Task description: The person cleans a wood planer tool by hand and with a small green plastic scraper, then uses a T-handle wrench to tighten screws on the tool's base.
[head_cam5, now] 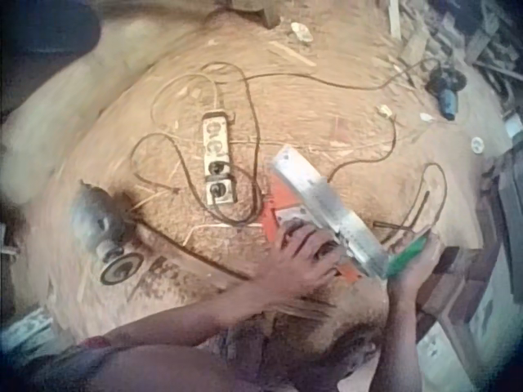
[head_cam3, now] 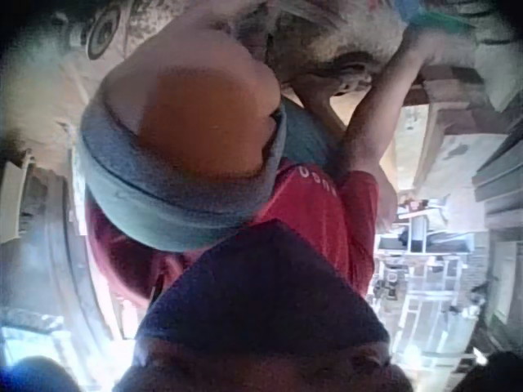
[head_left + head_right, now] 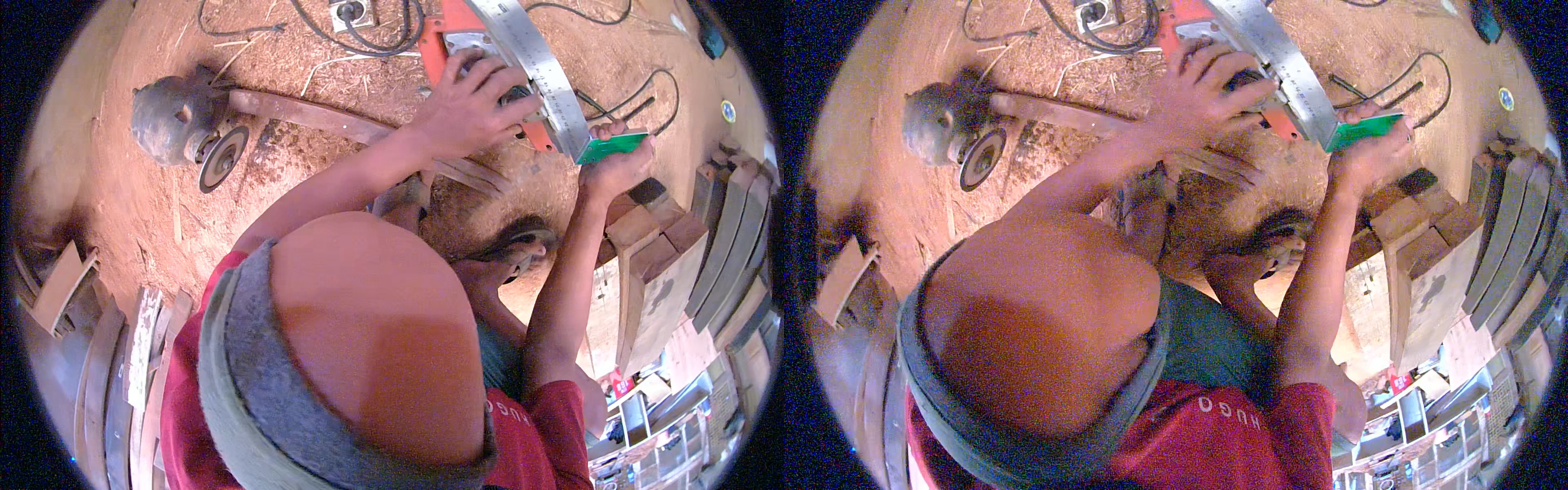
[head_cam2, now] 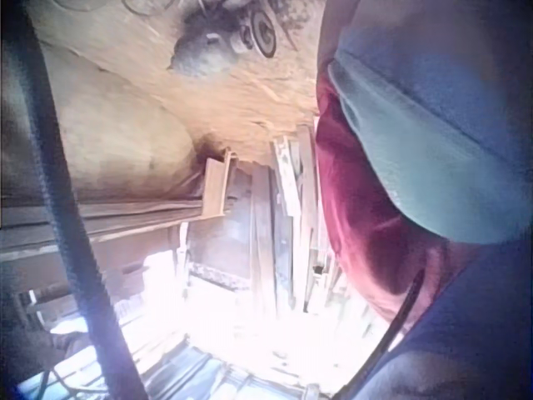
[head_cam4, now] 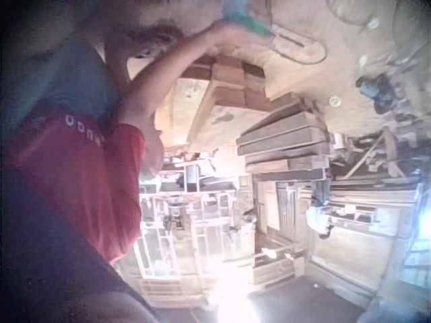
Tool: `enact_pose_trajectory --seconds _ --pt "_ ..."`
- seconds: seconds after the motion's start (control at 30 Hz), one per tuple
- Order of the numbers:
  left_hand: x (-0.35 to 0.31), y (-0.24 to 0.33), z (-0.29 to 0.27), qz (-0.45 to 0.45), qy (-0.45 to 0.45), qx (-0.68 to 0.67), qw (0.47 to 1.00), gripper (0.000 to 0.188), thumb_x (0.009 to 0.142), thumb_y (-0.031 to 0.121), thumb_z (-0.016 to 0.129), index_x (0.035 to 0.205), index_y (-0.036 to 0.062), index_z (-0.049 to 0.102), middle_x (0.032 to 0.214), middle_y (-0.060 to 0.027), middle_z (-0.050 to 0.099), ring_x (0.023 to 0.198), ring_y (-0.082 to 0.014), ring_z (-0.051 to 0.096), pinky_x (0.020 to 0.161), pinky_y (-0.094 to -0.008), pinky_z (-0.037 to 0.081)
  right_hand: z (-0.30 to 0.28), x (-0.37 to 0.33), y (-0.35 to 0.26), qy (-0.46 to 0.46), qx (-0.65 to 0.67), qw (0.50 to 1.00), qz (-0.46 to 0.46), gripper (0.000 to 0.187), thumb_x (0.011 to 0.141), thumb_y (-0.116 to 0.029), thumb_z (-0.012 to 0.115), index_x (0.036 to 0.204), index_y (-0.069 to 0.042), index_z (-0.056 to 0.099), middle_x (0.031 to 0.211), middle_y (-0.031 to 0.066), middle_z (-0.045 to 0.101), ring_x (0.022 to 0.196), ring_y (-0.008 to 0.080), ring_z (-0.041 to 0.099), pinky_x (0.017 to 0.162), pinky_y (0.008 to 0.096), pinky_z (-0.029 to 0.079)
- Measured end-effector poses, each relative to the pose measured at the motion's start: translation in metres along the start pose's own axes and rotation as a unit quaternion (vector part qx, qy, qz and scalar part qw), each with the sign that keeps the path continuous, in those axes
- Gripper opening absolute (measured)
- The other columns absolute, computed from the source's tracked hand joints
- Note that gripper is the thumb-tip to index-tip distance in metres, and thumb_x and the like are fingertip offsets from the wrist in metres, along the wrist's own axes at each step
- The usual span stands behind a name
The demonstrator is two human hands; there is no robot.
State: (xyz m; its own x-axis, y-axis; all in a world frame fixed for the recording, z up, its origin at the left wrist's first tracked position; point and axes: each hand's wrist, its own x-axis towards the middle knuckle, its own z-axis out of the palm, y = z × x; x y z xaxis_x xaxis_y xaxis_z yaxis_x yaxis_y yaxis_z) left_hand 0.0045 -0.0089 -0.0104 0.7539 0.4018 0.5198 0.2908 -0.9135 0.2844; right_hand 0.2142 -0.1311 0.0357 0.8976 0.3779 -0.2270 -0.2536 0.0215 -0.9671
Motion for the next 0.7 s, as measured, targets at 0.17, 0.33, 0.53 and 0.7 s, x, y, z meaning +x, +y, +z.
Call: enact_pose_trajectory --seconds 0.17,0.33,0.53,0.7 --pt "-0.002 -0.003 -0.001 -0.027 0.005 -0.066 0.997 0.052 0.08 0.05 0.081 0.127 0.0308 0.072 0.127 0.0005 0.062 0.122 -0.0266 0.056 0.108 -0.0503 0.043 -0.005 0.01 0.007 -0.006 0.034 0.999 -0.005 0.046 0.109 -0.048 0.039 0.089 -0.008 0.047 0.074 0.0114 0.055 0.063 0.0247 0.056 0.06 0.0402 0.05" --pt "-0.003 -0.007 -0.003 -0.018 0.003 -0.065 0.998 0.056 0.076 0.052 0.084 0.126 0.029 0.072 0.129 0.0003 0.062 0.123 -0.0271 0.056 0.109 -0.0512 0.042 -0.006 0.006 0.004 -0.002 0.016 1.0 0.012 0.039 0.106 -0.039 0.034 0.09 -0.006 0.047 0.077 0.0115 0.055 0.068 0.0241 0.054 0.066 0.0409 0.048" --pt "-0.017 -0.022 -0.01 -0.035 0.022 -0.11 0.993 0.069 0.072 0.056 0.085 0.135 0.0348 0.068 0.138 0.0017 0.058 0.131 -0.0258 0.052 0.117 -0.056 0.034 -0.003 0.004 0.002 0.018 -0.014 1.0 -0.016 0.039 0.107 -0.041 0.036 0.09 -0.007 0.046 0.077 0.0126 0.056 0.067 0.0249 0.055 0.064 0.0411 0.049" --pt "-0.031 -0.036 -0.003 0.043 -0.039 -0.06 0.997 0.067 0.076 0.049 0.082 0.14 0.0431 0.064 0.142 0.006 0.056 0.135 -0.0219 0.049 0.12 -0.0553 0.032 0.003 0.003 0.001 0.058 -0.039 0.998 -0.009 0.036 0.109 -0.041 0.038 0.094 -0.009 0.045 0.077 0.0138 0.057 0.065 0.0259 0.055 0.066 0.0413 0.051"
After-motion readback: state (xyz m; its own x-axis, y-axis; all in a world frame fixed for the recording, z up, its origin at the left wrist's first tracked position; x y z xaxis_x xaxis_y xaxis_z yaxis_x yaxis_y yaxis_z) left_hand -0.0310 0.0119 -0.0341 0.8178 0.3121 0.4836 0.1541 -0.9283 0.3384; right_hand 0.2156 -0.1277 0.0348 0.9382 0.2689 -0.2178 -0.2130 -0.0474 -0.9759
